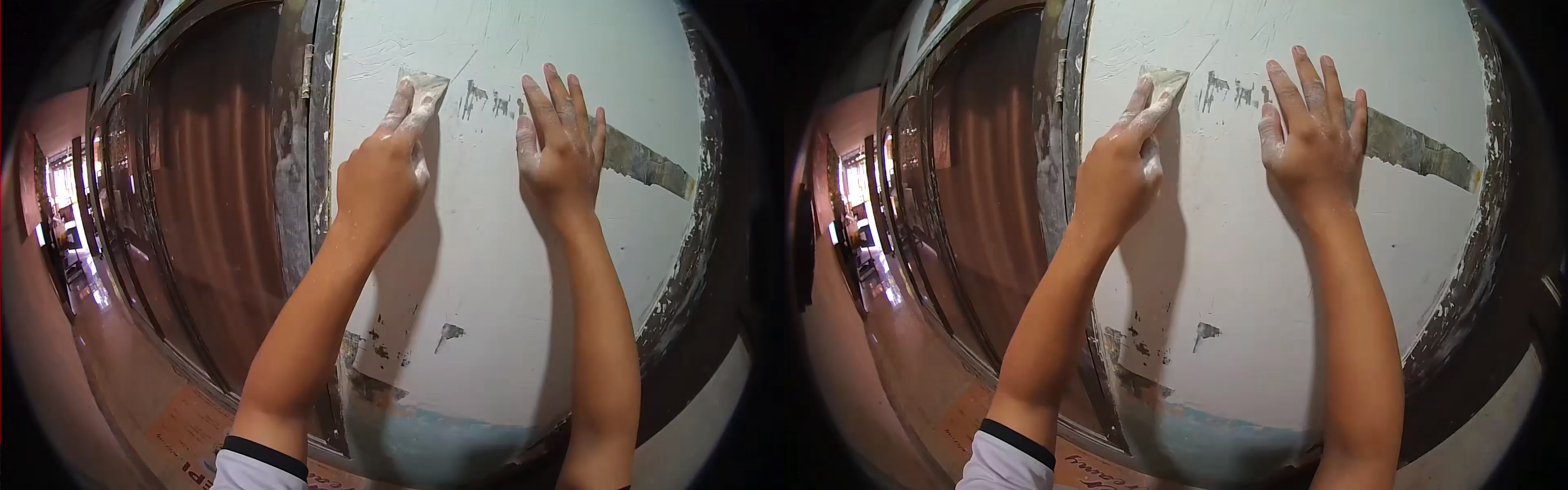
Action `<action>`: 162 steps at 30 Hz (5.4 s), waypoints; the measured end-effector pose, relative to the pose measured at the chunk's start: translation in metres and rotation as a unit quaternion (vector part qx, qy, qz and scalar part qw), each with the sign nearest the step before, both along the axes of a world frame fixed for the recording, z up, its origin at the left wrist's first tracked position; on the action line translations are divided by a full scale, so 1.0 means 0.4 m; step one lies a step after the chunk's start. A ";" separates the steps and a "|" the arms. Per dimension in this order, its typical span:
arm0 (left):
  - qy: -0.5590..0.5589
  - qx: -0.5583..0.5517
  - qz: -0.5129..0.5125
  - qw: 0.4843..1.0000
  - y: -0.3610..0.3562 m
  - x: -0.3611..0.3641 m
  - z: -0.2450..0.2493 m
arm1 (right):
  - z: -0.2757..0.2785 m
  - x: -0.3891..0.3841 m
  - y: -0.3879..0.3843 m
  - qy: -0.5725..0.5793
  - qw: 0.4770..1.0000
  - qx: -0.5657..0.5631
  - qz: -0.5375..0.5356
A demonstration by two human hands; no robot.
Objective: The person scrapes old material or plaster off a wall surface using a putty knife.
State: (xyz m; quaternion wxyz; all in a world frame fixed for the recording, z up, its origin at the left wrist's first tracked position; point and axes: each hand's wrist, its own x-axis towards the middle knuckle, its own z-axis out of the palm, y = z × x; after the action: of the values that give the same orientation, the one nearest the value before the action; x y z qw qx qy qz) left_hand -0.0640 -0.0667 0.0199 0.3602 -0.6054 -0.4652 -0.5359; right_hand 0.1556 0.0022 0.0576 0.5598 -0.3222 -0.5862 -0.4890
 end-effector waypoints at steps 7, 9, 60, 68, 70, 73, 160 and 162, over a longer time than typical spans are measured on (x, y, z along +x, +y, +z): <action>-0.005 -0.019 -0.017 1.000 -0.017 0.012 -0.183 | 0.002 0.000 0.001 -0.002 1.000 0.003 0.007; -0.005 -0.014 -0.004 1.000 -0.009 0.019 -0.147 | -0.002 -0.003 0.000 -0.002 1.000 0.000 0.010; 0.030 0.045 0.008 0.999 0.035 0.127 0.001 | 0.012 0.152 0.012 -0.097 0.995 0.003 -0.001; 0.000 -0.013 -0.041 0.999 0.017 0.175 -0.175 | 0.007 0.152 0.018 -0.080 0.997 0.006 0.010; 0.009 -0.015 -0.029 0.999 0.016 0.178 -0.215 | 0.002 0.153 0.017 -0.078 0.997 0.007 0.008; 0.010 -0.017 -0.013 1.000 0.020 0.187 -0.169 | 0.007 0.152 0.014 -0.074 0.997 0.009 0.018; -0.109 -0.016 0.000 0.994 0.003 0.421 -0.026 | -0.007 0.272 0.044 -0.045 0.998 0.037 0.038; -0.111 -0.022 -0.016 0.993 -0.004 0.426 -0.059 | -0.009 0.271 0.052 -0.045 0.997 0.042 0.047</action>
State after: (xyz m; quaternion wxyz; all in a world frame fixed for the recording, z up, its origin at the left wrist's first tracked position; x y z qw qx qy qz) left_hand 0.1064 -0.0681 -0.0038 0.2841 -0.5572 -0.5045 -0.5952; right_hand 0.2640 0.0232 0.0541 0.5686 -0.2482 -0.6039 -0.5004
